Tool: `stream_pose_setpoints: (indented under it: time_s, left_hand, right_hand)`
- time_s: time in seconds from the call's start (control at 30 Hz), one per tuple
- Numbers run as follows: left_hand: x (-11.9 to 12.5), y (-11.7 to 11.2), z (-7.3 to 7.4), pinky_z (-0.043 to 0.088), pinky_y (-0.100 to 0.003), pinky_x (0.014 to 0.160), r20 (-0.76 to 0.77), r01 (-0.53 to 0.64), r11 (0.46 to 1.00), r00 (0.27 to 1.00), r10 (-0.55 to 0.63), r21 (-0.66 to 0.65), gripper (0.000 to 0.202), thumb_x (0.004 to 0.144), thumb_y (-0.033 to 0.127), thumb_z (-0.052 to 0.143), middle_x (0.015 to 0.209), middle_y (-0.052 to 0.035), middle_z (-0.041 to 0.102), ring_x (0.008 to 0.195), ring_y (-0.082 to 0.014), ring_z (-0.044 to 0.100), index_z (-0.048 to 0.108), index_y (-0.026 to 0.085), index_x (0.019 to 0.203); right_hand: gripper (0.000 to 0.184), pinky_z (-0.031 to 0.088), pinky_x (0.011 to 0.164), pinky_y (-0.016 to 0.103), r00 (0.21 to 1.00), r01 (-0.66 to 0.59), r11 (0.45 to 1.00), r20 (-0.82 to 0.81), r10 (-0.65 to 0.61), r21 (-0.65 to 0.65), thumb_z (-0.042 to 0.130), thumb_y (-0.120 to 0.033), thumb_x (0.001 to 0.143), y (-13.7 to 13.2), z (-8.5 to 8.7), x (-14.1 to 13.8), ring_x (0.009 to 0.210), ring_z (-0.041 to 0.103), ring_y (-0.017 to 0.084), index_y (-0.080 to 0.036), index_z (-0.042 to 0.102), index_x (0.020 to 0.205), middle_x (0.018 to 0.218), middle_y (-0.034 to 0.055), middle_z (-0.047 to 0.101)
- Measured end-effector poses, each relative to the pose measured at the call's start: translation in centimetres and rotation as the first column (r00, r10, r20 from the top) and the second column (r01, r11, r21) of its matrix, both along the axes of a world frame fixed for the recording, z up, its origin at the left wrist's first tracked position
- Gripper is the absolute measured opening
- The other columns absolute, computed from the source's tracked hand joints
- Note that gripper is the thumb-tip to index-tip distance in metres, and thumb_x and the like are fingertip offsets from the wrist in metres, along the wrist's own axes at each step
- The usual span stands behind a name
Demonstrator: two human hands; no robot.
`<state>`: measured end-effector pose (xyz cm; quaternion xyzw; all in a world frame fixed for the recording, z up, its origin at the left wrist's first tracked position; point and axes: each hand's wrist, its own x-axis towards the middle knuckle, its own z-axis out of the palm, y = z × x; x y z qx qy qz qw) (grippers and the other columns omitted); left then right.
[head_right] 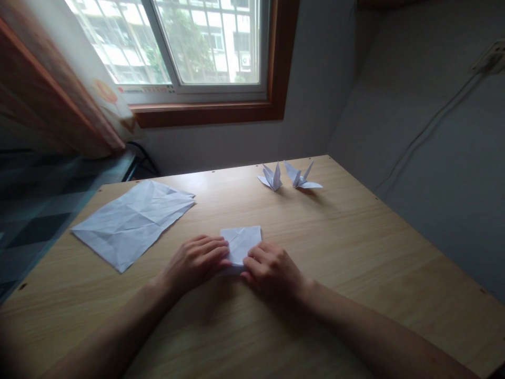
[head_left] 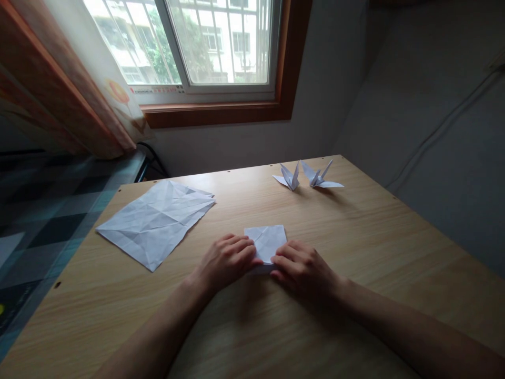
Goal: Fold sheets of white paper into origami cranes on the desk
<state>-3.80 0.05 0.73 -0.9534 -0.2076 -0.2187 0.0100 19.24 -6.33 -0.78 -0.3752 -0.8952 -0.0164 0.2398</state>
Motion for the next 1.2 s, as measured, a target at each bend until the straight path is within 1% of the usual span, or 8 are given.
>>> stream_pose_setpoints:
  time_s: [0.17,0.3,0.43,0.5,0.7,1.0,1.1,1.2]
  left_hand:
    - [-0.2,0.2,-0.1,0.049,-0.028,0.078,-0.011,0.014,1.0,1.0,-0.014,0.01,0.04,0.094,0.052,0.047,0.091,-0.006,0.073,0.089,-0.018,0.069,0.062,0.018,0.081]
    - [-0.4,0.5,-0.3,0.049,-0.029,0.078,0.011,0.051,0.998,0.999,-0.051,-0.026,0.047,0.086,0.064,0.051,0.094,-0.0067,0.073,0.093,-0.0197,0.068,0.062,0.018,0.082]
    - [-0.2,0.5,-0.7,0.048,-0.028,0.078,0.059,-0.009,0.997,0.998,0.013,-0.079,0.024,0.095,0.037,0.052,0.09,-0.0031,0.073,0.088,-0.0158,0.066,0.063,0.019,0.081]
    - [0.1,0.4,-0.7,0.048,-0.028,0.076,0.064,-0.061,0.992,0.996,0.069,-0.108,0.023,0.096,0.028,0.05,0.088,-0.0023,0.072,0.083,-0.0149,0.064,0.063,0.019,0.079]
    - [1.2,-0.1,-0.6,0.047,-0.031,0.073,0.013,-0.23,0.968,0.973,0.232,-0.101,0.028,0.095,0.032,0.051,0.085,-0.0053,0.066,0.078,-0.0176,0.057,0.061,0.018,0.074]
    - [2.0,-0.7,-0.7,0.045,-0.037,0.074,-0.123,-0.43,0.903,0.896,0.426,-0.004,0.016,0.09,0.03,0.06,0.088,-0.0067,0.062,0.083,-0.0226,0.055,0.061,0.017,0.081]
    - [1.9,-0.8,-0.5,0.044,-0.037,0.076,-0.075,-0.362,0.928,0.927,0.368,0.084,0.009,0.092,0.023,0.055,0.098,-0.0085,0.063,0.089,-0.0235,0.055,0.061,0.017,0.093]
    - [1.8,-0.9,-0.2,0.043,-0.035,0.076,-0.092,-0.052,0.987,0.994,0.066,0.152,0.015,0.095,0.016,0.046,0.1,-0.0072,0.064,0.089,-0.0204,0.055,0.061,0.017,0.099]
  right_hand:
    - [0.023,0.043,0.07,0.03,0.999,0.052,0.998,0.001,-0.052,0.02,0.048,-0.015,0.091,0.2,0.0,-0.1,0.072,0.053,0.018,-0.018,0.06,0.071,0.076,0.0056,0.064]
    - [0.02,0.045,0.072,0.031,0.993,0.114,0.993,-0.035,-0.114,-0.014,0.048,-0.013,0.089,0.2,0.1,0.1,0.076,0.055,0.02,-0.018,0.059,0.072,0.078,0.0074,0.064]
    - [0.018,0.046,0.075,0.032,0.981,0.164,0.983,-0.089,-0.171,-0.086,0.049,-0.016,0.09,0.2,-0.2,0.3,0.082,0.055,0.022,-0.018,0.058,0.075,0.082,0.0082,0.064]
    - [0.018,0.046,0.075,0.033,0.973,0.199,0.974,-0.097,-0.209,-0.108,0.05,-0.017,0.09,0.3,-0.3,0.4,0.082,0.055,0.022,-0.018,0.057,0.074,0.081,0.008,0.063]
    - [0.016,0.046,0.073,0.033,0.957,0.285,0.953,-0.019,-0.288,-0.1,0.053,-0.018,0.09,0.6,-0.3,0.2,0.081,0.054,0.022,-0.018,0.056,0.074,0.082,0.0077,0.061]
    - [0.01,0.046,0.078,0.035,0.944,0.329,0.939,0.056,-0.325,-0.103,0.056,-0.016,0.088,0.5,-0.3,-0.3,0.085,0.053,0.023,-0.018,0.056,0.079,0.088,0.0075,0.061]
    - [0.005,0.045,0.08,0.035,0.946,0.325,0.941,0.034,-0.323,-0.098,0.056,-0.014,0.087,0.3,-0.4,-0.2,0.087,0.053,0.023,-0.018,0.057,0.085,0.092,0.0077,0.062]
    - [0.011,0.043,0.084,0.035,0.958,0.287,0.955,0.03,-0.286,-0.068,0.055,-0.01,0.088,0.2,-0.4,-0.1,0.093,0.054,0.023,-0.019,0.059,0.091,0.1,0.0076,0.063]
